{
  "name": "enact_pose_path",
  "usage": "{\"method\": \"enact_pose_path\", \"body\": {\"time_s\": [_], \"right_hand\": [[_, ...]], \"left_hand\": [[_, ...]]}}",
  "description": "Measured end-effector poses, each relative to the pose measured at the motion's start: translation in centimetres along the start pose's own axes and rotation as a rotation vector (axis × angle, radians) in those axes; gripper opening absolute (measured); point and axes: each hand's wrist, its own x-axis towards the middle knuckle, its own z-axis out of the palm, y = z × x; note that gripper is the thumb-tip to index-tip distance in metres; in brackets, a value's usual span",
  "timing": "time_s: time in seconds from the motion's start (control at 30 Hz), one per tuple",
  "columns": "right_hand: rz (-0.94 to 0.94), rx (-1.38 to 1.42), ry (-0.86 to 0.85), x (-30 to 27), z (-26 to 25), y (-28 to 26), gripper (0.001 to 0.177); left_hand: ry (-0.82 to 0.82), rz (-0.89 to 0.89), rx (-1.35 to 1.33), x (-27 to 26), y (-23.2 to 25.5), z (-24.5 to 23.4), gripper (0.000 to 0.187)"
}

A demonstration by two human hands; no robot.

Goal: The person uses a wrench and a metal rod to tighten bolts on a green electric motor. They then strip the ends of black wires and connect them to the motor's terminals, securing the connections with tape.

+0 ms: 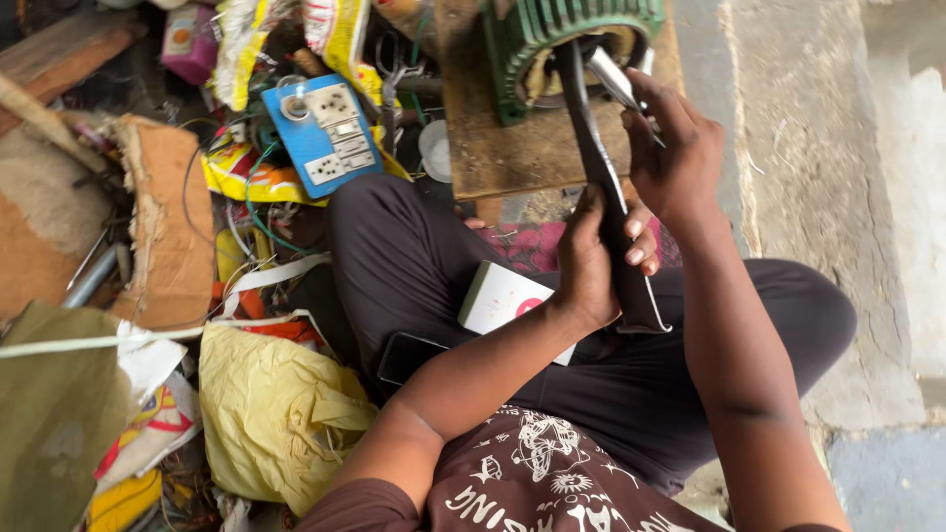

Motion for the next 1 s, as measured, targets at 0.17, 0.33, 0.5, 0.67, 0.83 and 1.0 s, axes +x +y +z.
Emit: {"method": "enact_pose_path", "body": {"time_s": [0.17,0.33,0.5,0.67,0.83,1.0], "right_hand": [[0.054,0.069,-0.005,-0.3,-0.6,0.8,0.030],[0.121,0.125,0.032,-0.6,-0.8,1.5,0.030],[0.179,0.185,0.076,-0.9,-0.9,1.9,0.029],[0.169,0.130,0.177,-1.1,-0.2,2.5,0.030],[0.017,-0.100,-0.072,-0.8,0.2,2.8,0.036],[0.100,0.128,0.095,-1.3,-0.4,3.2,0.031]], "left_hand": [[0.072,0.015,0.112,-0.1,-0.5,1.0,0.033],[0.120,0.059,0.196,0.8,-0.6,1.3,0.032],[0.138,0.042,0.181,1.8,0.3,1.5,0.030],[0.104,0.071,0.176,3.4,0.8,1.5,0.032],[0.118,0.070,0.170,2.3,-0.2,1.7,0.038],[0.152,0.036,0.145,0.2,-1.5,1.7,0.030]]}}
